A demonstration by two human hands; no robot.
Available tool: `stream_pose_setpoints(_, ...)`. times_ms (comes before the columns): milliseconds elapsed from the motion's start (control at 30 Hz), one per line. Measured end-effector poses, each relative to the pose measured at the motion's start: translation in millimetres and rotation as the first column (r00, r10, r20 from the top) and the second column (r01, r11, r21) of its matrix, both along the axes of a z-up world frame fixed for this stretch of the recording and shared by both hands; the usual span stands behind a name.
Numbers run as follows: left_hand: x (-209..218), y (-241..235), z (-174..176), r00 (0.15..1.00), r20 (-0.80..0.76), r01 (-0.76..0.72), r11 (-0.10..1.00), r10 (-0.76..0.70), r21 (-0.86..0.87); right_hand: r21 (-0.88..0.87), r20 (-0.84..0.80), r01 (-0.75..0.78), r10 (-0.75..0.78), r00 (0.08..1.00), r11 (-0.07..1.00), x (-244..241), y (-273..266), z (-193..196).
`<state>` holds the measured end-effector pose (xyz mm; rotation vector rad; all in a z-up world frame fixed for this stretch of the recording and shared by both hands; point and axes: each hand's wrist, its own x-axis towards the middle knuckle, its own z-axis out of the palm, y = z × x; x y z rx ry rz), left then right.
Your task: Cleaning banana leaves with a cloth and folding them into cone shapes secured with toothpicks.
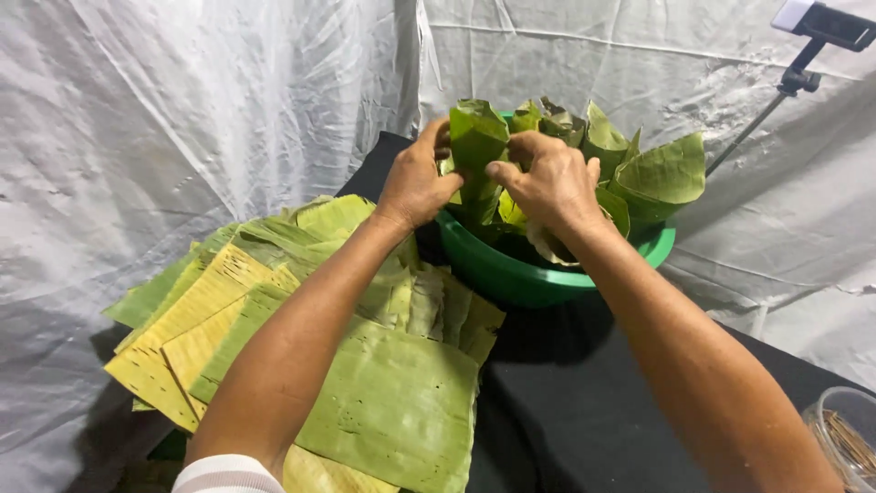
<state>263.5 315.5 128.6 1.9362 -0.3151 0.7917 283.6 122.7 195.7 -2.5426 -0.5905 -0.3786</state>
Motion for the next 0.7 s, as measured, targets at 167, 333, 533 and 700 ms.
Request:
stream_pose_setpoints(167,4.8,-4.7,-17.6,0.992,-0.107,-0.054,0.997,0.059,0.056,-0.135,0.04,0.052,-0.047,0.998,0.989,-4.6,1.1,-4.5)
stream_pose_setpoints(333,22.2,0.4,-48.0,0.963,-0.191,-0.14,0.958,0.19,0.248,-0.309,0.165,0.07,-0.019,0.986,0.949,-6.9,-8.5,-22.0)
stream_pose_setpoints(533,17.6,3.5,-56.6,0.963,-0.088,-0.202,0.902,0.253,0.382,-0.307,0.631,0.058,0.157,0.76,0.95,-7.0,-16.5,-48.7)
stream_pose_setpoints(700,2.2,14.9,-66.0,0.969,0.042,-0.244,0.904,0.245,0.35,-0.287,0.791,-0.162,0.329,0.516,0.944,-44.7,-7.8,-65.4)
